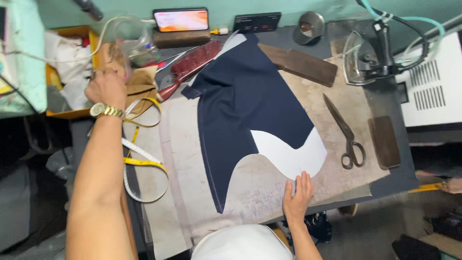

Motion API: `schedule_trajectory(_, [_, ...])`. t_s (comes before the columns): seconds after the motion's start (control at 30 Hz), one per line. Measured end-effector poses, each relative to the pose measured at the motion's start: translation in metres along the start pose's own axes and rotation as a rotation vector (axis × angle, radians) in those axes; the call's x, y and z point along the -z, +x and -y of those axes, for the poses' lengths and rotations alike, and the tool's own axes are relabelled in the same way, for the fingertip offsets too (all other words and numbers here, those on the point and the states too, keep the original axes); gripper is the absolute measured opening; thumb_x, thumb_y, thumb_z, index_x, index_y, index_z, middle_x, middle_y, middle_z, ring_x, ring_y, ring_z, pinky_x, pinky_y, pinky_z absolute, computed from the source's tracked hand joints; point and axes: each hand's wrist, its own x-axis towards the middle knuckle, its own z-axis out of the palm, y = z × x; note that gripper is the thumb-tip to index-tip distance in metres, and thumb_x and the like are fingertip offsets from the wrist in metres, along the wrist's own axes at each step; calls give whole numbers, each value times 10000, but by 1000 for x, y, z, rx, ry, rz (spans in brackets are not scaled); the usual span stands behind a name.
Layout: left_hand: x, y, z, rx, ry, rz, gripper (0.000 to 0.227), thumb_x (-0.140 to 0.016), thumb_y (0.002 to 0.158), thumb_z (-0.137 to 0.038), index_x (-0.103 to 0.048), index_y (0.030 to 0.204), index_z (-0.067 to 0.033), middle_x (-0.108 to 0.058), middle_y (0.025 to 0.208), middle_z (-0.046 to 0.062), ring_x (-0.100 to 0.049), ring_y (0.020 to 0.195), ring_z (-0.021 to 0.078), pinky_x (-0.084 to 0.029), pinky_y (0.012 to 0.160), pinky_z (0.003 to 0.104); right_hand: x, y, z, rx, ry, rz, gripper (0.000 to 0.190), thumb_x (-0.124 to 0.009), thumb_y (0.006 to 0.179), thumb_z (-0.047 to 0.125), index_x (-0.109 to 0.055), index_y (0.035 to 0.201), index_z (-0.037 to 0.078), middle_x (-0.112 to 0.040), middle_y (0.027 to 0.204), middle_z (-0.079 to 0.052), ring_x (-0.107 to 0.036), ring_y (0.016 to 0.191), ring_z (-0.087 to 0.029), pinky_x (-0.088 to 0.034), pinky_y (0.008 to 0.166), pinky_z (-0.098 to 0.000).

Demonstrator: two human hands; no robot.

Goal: The person measures and marks a piece of dark blue fabric on a workbench, using a measuring tape, a ruler, and a piece of pink tailor's chalk.

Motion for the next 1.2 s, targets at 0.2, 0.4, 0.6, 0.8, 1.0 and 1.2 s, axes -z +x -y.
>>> schedule_trajectory(0.2, [10,-2,-1,-62,54,162,180,-600,1022,-285,-738,1019,-170,-739,848,83,-749,655,346,-522,482,470,-1,4,5,22,-52,-39,415,-525,1058,253,-580,1345,-42,-461,1591,-193,-388,1498,-364,-251,1279,-567])
schedule_trajectory(0.4, [93,-48,-45,-49,-451,-185,229,-633,1080,-104,-786,1250,-87,-690,1102,110,-600,728,248,-447,558,387,-5,1,-3,25,-66,-55,408,-539,1047,265,-592,1330,-23,-480,1578,-185,-402,1491,-362,-258,1263,-575])
schedule_trajectory(0.6, [166,-181,-148,-201,-825,-21,217,-641,980,-54,-761,1154,-102,-736,1150,89,-620,843,257,-482,710,396,-1,17,-6,68,-23,-125,346,-590,1024,216,-625,1298,9,-565,1503,-165,-485,1427,-342,-309,1222,-570])
schedule_trajectory(0.8, [203,-270,-208,-312,-858,137,319,-609,959,-156,-688,1262,-92,-611,1416,159,-592,1264,333,-424,1113,491,13,87,-19,236,113,-155,254,-620,1003,110,-691,1189,-48,-671,1360,-155,-589,1313,-317,-416,1176,-501])
schedule_trajectory(1.0, [179,-283,-231,-321,-663,260,537,-528,1002,-315,-510,1489,-90,-435,1610,206,-395,1499,385,-273,1237,554,18,127,-56,407,160,144,453,-583,1039,223,-560,1381,-73,-536,1501,-213,-456,1445,-352,-302,1249,-506])
schedule_trajectory(1.2, [206,-330,-245,-364,-434,384,654,-442,1024,-499,-424,1550,-110,-335,1658,203,-302,1534,392,-192,1242,583,84,80,-84,587,-15,337,421,-622,1016,316,-637,1271,-20,-602,1439,-194,-533,1385,-324,-352,1197,-511])
